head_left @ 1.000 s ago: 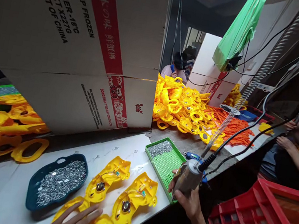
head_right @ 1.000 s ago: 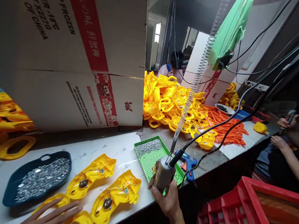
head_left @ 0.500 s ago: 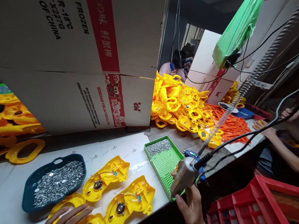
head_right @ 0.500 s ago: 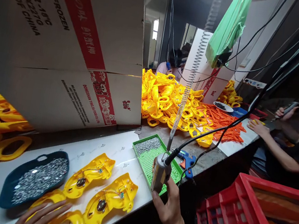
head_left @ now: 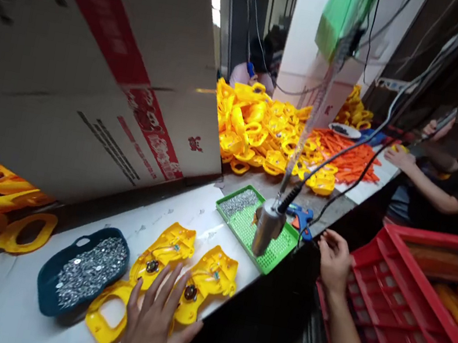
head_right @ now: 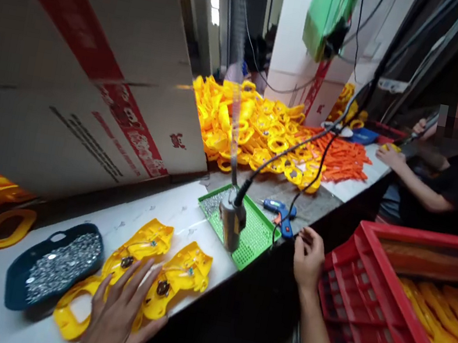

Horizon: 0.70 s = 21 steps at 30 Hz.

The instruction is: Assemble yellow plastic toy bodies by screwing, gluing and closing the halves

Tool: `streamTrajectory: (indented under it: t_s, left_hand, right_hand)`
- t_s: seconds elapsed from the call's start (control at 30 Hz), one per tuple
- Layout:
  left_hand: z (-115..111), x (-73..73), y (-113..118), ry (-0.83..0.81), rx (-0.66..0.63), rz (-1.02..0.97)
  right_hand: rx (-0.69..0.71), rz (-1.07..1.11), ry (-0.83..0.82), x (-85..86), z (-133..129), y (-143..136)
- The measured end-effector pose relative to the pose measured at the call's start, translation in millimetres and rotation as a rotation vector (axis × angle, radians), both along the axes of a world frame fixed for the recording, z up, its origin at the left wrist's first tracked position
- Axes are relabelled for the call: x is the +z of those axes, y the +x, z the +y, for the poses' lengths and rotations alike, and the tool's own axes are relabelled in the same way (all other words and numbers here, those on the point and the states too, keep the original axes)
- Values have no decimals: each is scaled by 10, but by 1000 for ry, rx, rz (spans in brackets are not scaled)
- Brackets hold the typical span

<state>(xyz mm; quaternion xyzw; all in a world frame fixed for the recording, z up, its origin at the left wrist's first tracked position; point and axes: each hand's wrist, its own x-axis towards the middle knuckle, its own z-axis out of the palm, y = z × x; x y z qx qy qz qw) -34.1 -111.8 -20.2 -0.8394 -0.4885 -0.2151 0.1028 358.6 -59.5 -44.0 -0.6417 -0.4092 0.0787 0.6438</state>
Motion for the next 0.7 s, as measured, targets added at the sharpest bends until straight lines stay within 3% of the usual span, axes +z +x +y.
streamTrajectory:
  t_s: [0.2, 0.47, 0.57, 0.7]
  left_hand:
    - [62, -3, 18, -86, -1, 4]
    - [80, -6, 57, -114, 18, 4]
    - [63, -2, 82, -130, 28, -9]
    - [33, -12, 90, -138, 34, -36]
  right_hand:
    - [-26, -116, -338, -83, 131, 92]
    - [37, -280, -716, 145, 457, 276]
    - [62, -288, -795, 183, 536, 273]
    - [40, -240, -772, 130, 539, 242]
